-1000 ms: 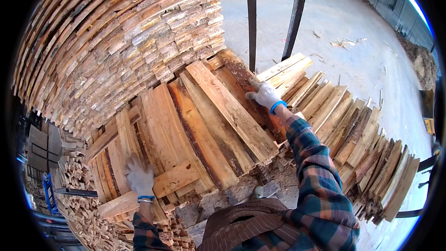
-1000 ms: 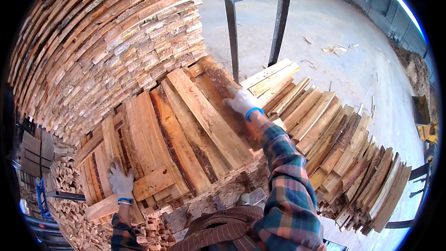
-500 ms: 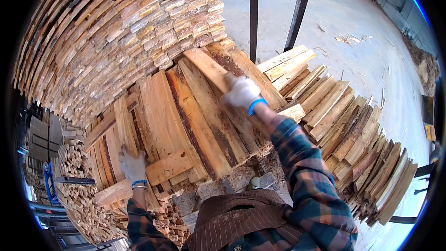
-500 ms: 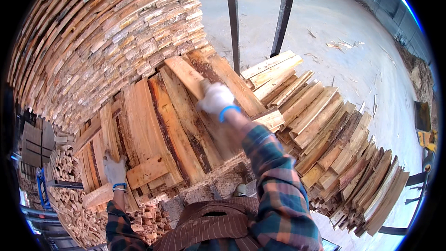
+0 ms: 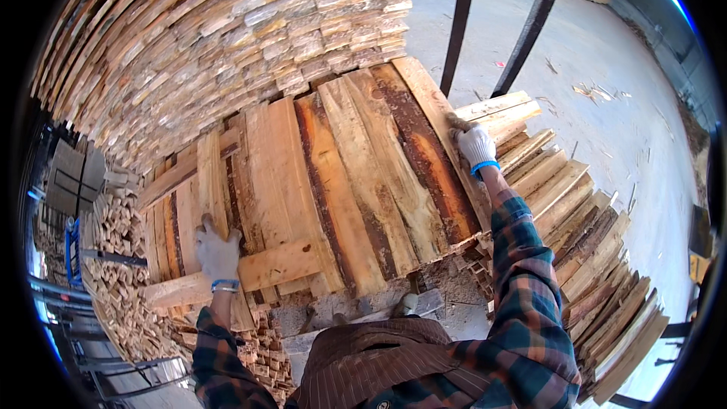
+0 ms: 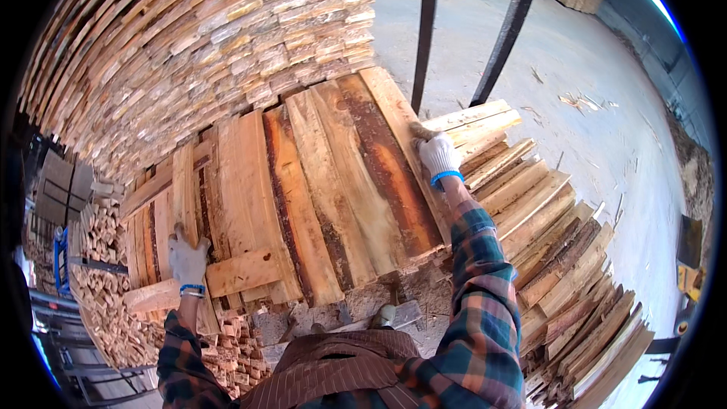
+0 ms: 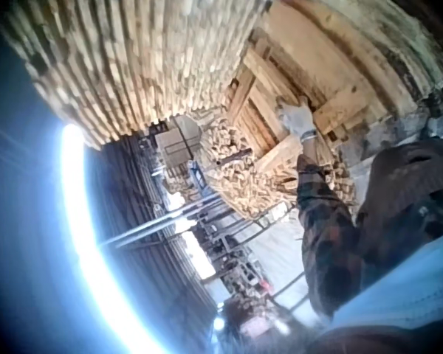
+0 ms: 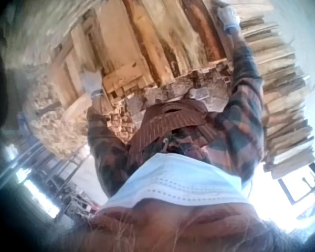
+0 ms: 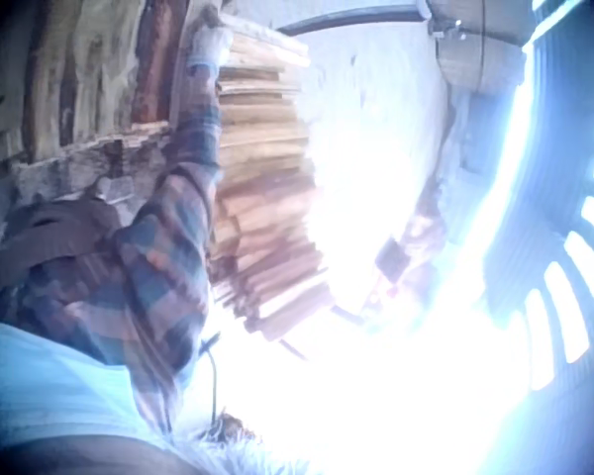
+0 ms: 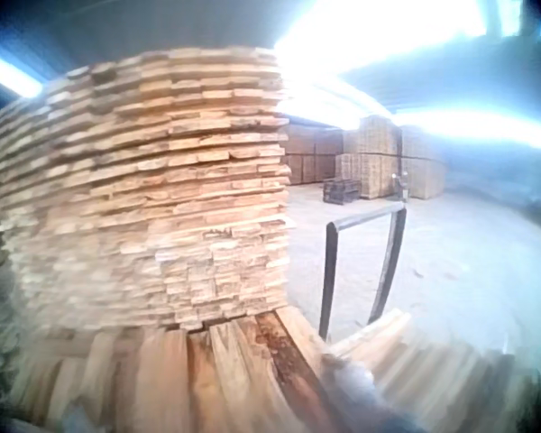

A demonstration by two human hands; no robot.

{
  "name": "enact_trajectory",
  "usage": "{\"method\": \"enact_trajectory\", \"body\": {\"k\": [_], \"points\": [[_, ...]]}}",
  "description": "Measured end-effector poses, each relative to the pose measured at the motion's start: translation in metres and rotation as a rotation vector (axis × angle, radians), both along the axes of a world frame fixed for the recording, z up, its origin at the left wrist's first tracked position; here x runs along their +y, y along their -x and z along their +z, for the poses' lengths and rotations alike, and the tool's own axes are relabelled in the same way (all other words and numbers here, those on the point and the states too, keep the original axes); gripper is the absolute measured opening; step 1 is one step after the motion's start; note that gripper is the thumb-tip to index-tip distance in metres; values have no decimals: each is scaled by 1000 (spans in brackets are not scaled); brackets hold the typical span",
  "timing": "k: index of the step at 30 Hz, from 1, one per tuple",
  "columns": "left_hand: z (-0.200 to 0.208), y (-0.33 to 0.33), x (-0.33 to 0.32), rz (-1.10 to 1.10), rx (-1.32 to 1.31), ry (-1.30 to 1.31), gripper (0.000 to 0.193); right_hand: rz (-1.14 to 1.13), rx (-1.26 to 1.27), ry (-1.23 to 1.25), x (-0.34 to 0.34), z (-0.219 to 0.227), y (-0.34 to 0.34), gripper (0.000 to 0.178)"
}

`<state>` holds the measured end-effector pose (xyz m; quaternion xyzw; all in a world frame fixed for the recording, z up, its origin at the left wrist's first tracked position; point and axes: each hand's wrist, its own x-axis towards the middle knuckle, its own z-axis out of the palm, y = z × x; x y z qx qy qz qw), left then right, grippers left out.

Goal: The person repeatedly picks up wooden planks from a large pile and places them onto a growing stack. They handle the planks one at a time, aligning them carefully to build a neat pile in a warehouse setting.

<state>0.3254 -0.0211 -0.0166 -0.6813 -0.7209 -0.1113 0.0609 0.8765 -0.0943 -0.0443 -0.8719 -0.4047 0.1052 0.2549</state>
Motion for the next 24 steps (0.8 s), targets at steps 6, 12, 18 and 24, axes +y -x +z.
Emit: {"method": "enact_trajectory", "body": {"k": [6, 12, 18, 24], "points": [[10, 3, 4, 16, 2, 30, 72, -66, -208, 145, 12, -4, 2, 40], [12, 55, 19, -126, -1200, 267, 70, 448, 642, -510, -25, 58, 174, 59], [57, -65, -87, -787, -1005, 521, 66, 340, 618, -378, -57, 88, 343, 75], [52, -48, -113, -1330, -981, 816, 62, -132, 1201, -940, -158, 49, 341, 80]]}}
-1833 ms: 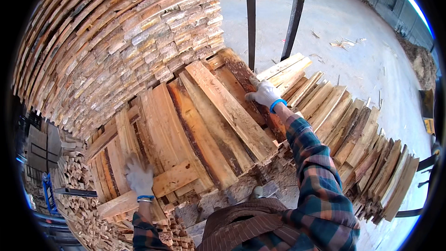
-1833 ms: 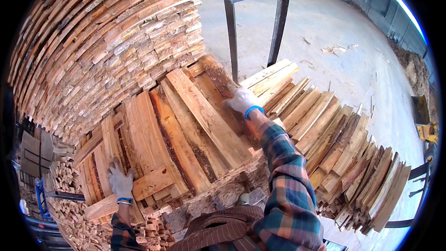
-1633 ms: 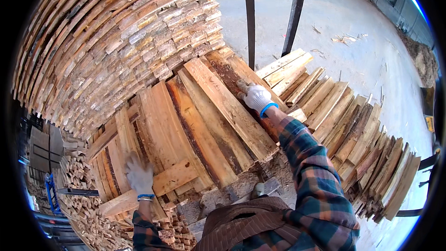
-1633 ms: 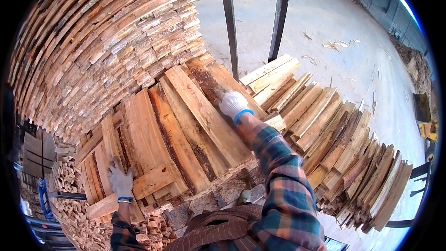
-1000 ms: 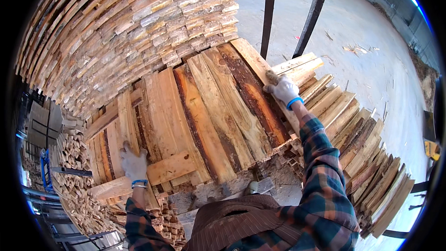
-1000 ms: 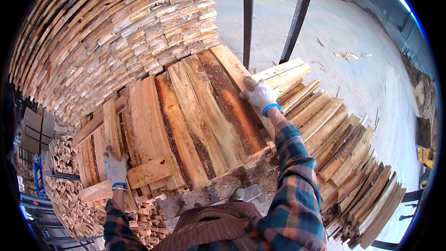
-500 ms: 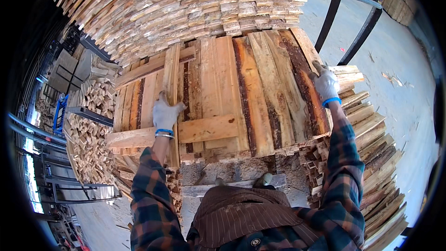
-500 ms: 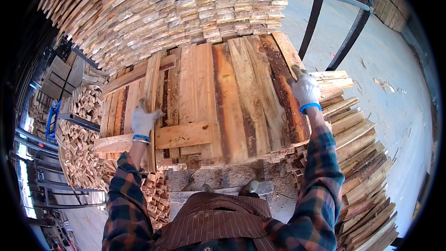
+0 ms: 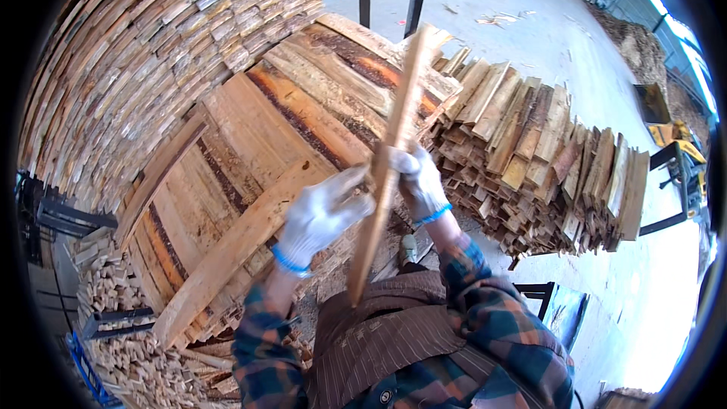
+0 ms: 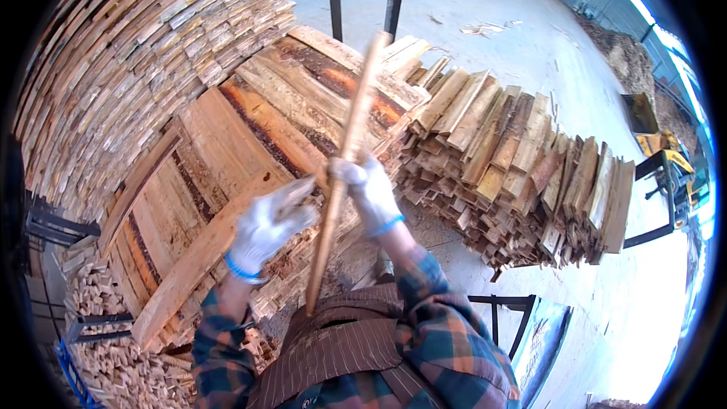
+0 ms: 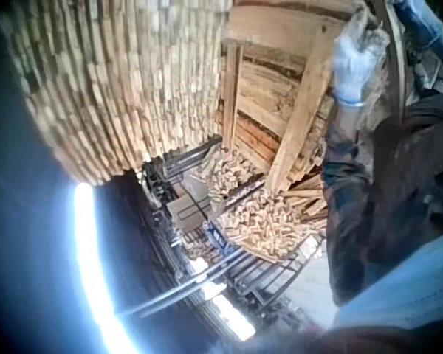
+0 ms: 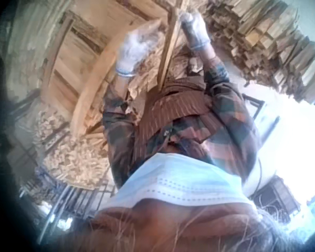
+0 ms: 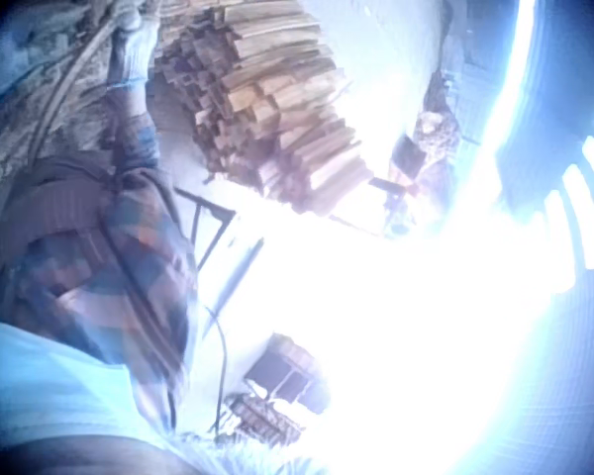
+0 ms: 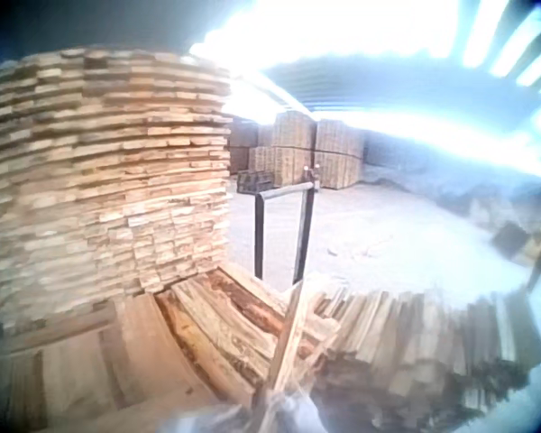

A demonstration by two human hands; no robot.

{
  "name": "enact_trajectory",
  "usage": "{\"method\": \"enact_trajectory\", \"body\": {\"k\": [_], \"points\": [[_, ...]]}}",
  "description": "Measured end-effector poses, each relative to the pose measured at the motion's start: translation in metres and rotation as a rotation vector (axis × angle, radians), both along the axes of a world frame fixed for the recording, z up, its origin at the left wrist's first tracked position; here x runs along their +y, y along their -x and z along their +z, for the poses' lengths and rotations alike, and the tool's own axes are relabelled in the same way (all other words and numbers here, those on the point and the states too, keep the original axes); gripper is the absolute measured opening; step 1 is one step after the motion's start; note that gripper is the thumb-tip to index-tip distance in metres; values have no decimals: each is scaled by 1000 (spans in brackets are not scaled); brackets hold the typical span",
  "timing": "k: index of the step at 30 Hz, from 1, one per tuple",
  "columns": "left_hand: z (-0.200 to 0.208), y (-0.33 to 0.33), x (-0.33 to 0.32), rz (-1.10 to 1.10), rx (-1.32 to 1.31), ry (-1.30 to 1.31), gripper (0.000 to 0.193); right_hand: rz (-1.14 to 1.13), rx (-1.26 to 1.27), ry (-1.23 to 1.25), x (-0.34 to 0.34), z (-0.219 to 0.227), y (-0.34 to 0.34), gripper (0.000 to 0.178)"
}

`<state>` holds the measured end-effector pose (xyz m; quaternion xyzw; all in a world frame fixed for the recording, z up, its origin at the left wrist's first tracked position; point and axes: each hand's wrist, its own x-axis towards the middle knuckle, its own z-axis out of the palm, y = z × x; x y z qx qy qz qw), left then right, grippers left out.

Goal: The person repeatedly picks up wooden planks from a large pile and places them onto a growing stack. They handle the planks one at a time, aligning them carefully to build a neat pile in a warehouse setting.

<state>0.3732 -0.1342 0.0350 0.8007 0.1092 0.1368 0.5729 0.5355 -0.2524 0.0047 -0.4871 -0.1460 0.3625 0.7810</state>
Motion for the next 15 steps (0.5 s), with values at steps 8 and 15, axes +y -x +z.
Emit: {"method": "enact_trajectory", "body": {"k": [8, 15], "points": [[-48, 167, 95, 496, 575, -899, 101, -346, -266, 1094, -20, -55, -23, 102], [-66, 176, 89, 325, 680, -1092, 111, -267, -416, 1045, 4, -68, -30, 97]]}}
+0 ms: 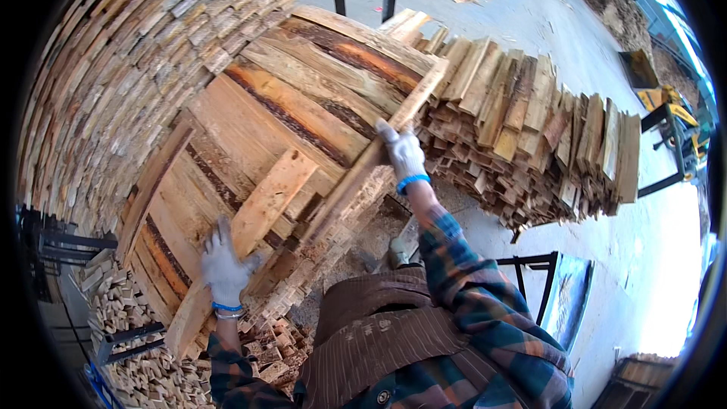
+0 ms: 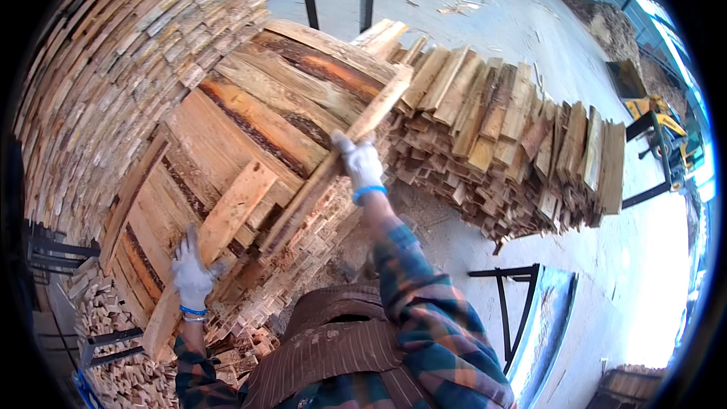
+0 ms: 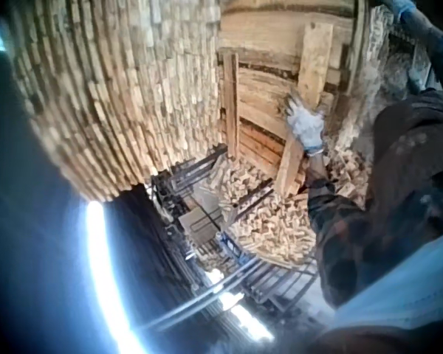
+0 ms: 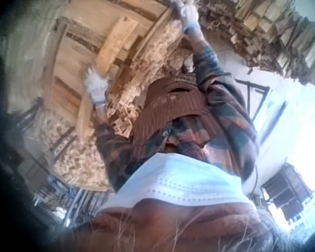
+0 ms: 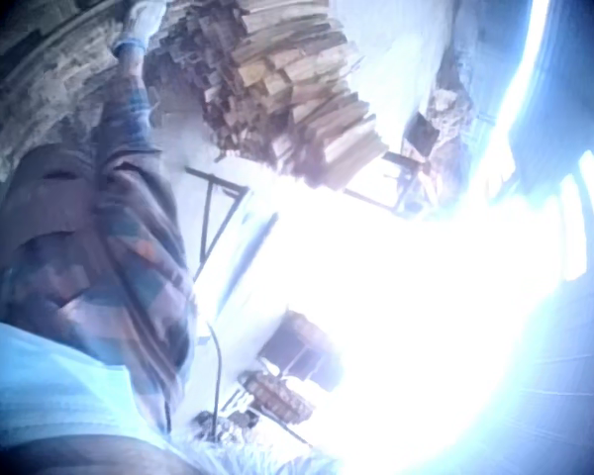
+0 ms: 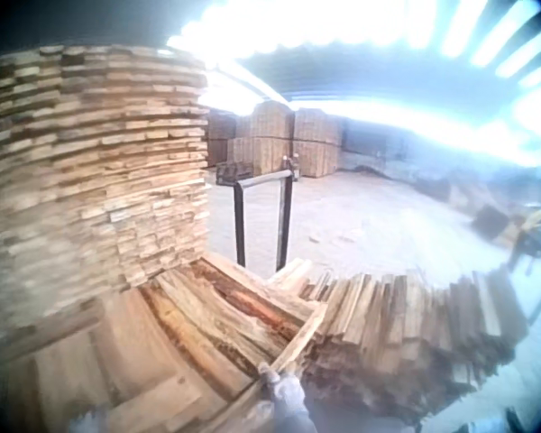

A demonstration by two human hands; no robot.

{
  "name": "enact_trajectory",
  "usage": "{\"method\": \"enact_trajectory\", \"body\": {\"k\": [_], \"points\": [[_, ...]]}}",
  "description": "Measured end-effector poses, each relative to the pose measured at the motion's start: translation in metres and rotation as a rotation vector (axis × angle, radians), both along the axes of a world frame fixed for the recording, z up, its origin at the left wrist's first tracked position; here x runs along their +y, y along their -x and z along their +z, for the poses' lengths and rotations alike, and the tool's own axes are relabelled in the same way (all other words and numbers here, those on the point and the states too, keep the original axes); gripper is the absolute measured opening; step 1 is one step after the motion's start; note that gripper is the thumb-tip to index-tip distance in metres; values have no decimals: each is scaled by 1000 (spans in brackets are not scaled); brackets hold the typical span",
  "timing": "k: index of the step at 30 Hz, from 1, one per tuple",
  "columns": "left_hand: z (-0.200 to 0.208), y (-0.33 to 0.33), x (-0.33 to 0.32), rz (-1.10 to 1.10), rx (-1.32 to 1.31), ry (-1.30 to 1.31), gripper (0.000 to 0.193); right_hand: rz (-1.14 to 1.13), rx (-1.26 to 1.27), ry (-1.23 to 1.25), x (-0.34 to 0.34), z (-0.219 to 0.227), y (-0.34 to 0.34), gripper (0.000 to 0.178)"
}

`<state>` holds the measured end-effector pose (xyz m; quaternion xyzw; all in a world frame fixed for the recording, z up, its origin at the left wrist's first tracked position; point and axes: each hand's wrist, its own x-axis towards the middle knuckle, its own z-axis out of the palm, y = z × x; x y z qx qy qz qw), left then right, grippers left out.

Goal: The person repeatedly picks up wooden planks from a large pile and places them onto a growing stack. They handle the planks one at a time, aligning them carefully to build a neat pile in a warehouse setting.

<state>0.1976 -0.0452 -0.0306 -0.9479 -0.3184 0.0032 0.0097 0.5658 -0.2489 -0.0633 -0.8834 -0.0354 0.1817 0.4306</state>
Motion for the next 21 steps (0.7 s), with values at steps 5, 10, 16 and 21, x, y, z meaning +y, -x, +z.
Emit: {"method": "enact_trajectory", "body": {"k": [5, 10, 16, 21], "points": [[-2, 7, 0, 110, -97, 40, 111, 271, -72, -48, -42, 80, -1, 115], [-7, -9, 4, 85, -335, 48, 73, 944, -662, 85, 36, 136, -63, 106], [-1, -4, -9, 389, -353, -162, 60, 1395, -881, 396, 231, 126, -89, 91], [6, -22, -6, 384, -370, -29, 56, 1438, -794, 592, 303, 72, -124, 63]]}}
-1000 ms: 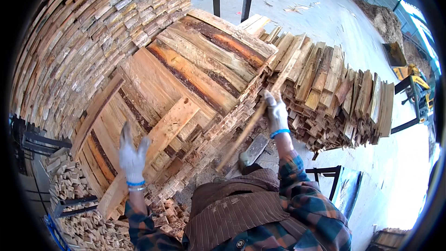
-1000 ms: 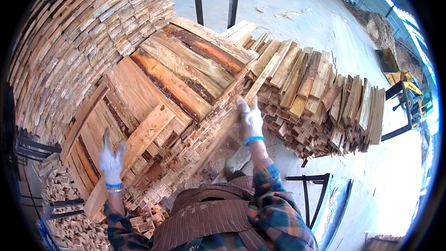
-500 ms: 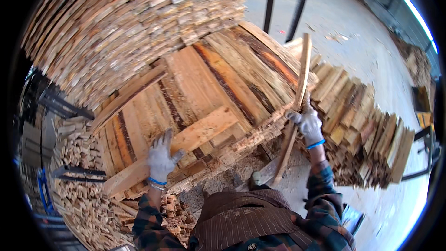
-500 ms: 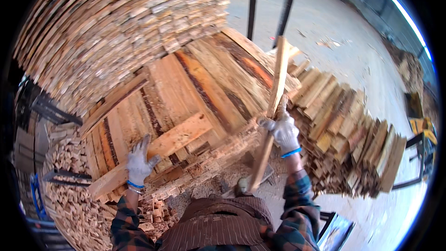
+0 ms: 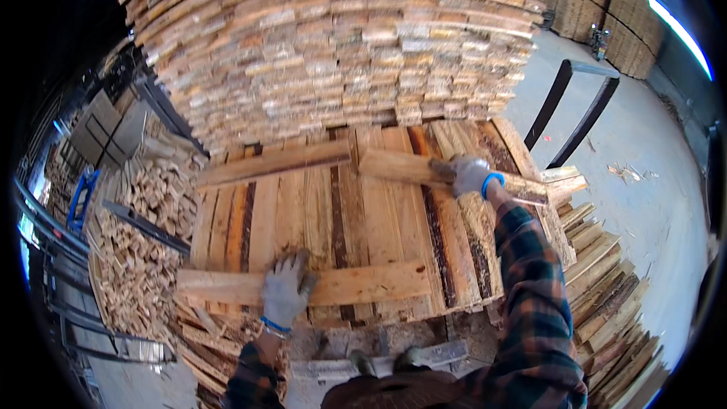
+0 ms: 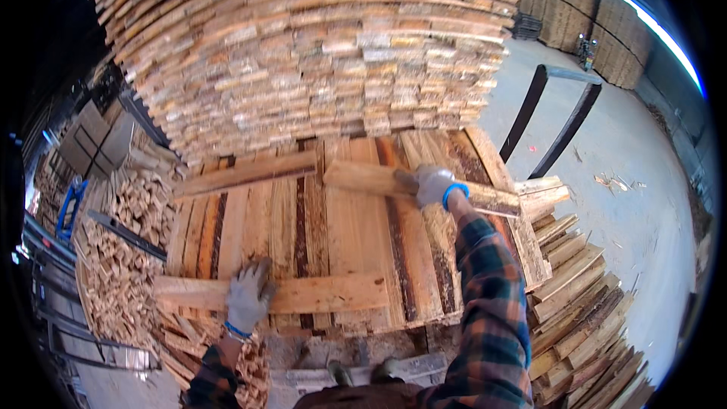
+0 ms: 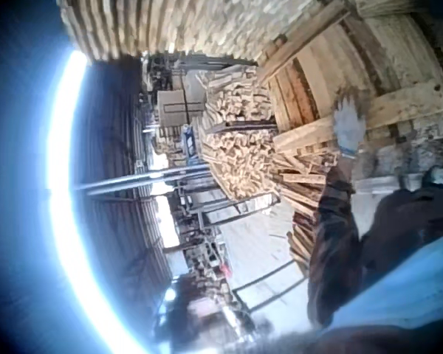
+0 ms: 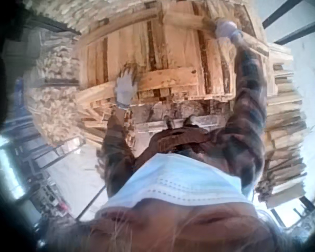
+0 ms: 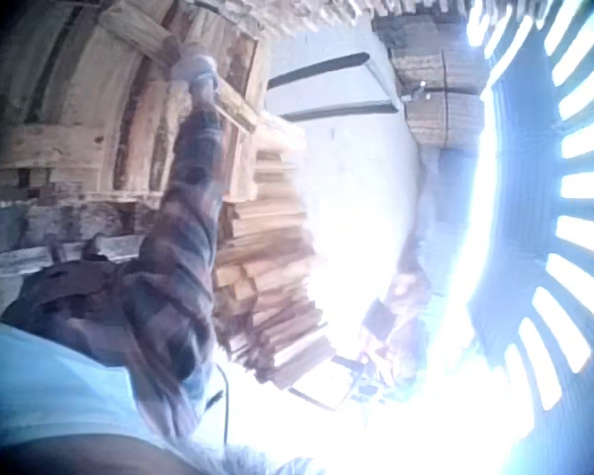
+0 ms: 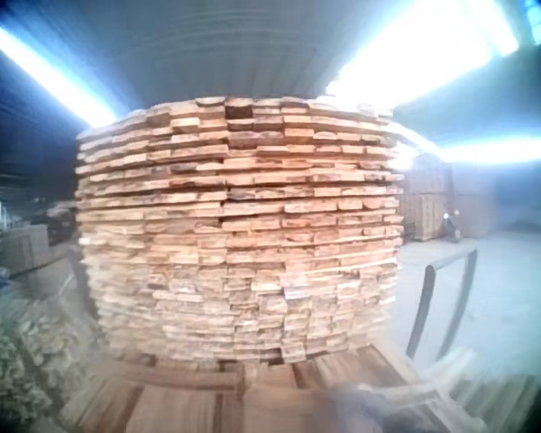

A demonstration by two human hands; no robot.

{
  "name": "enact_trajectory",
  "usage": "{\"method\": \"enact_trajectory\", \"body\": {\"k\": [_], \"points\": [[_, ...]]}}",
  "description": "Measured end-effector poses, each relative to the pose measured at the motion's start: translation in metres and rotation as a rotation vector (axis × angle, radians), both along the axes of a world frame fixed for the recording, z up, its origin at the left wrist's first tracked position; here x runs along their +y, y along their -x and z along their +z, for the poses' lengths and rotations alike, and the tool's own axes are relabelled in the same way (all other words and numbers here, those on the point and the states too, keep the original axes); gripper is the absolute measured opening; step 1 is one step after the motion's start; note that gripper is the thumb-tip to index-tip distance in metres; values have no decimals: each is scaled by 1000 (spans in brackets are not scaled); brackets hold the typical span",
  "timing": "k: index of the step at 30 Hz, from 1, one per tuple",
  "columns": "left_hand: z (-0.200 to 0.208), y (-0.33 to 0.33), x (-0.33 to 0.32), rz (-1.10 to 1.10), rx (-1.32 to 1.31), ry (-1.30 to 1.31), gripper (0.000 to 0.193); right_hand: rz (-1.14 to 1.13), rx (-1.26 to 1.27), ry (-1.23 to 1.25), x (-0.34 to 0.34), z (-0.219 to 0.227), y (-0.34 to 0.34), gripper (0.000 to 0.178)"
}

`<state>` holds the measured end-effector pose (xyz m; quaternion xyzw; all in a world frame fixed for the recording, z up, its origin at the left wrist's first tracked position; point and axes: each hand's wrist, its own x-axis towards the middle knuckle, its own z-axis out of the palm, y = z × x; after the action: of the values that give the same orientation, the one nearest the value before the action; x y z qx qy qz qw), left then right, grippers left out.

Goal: The person repeatedly picks up wooden planks from a large pile and places them onto a growing stack. They handle the planks one at a time, aligning them carefully to build a neat pile in a warehouse setting.

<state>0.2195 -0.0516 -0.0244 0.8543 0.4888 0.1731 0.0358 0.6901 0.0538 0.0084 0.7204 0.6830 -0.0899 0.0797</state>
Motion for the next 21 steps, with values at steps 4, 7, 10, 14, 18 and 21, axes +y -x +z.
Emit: {"method": "enact_trajectory", "body": {"k": [4, 7, 10, 14, 18, 21], "points": [[3, 9, -4, 22, 40, -4, 54, 77, -60, -145, 36, 20, 15, 53], [16, 3, -4, 64, 74, 29, 55, 159, -49, -211, 72, 28, 11, 54], [14, -1, -4, 37, 49, 30, 55, 42, 38, -182, 108, -16, -13, 48], [13, -14, 10, 36, -4, 89, 54, 129, 96, -266, 106, -33, -42, 39], [6, -2, -1, 114, 4, 85, 53, 247, 143, -272, 115, -12, -14, 27], [8, 2, -5, 121, 6, 114, 55, 205, 137, -324, 130, -27, 0, 28]]}}
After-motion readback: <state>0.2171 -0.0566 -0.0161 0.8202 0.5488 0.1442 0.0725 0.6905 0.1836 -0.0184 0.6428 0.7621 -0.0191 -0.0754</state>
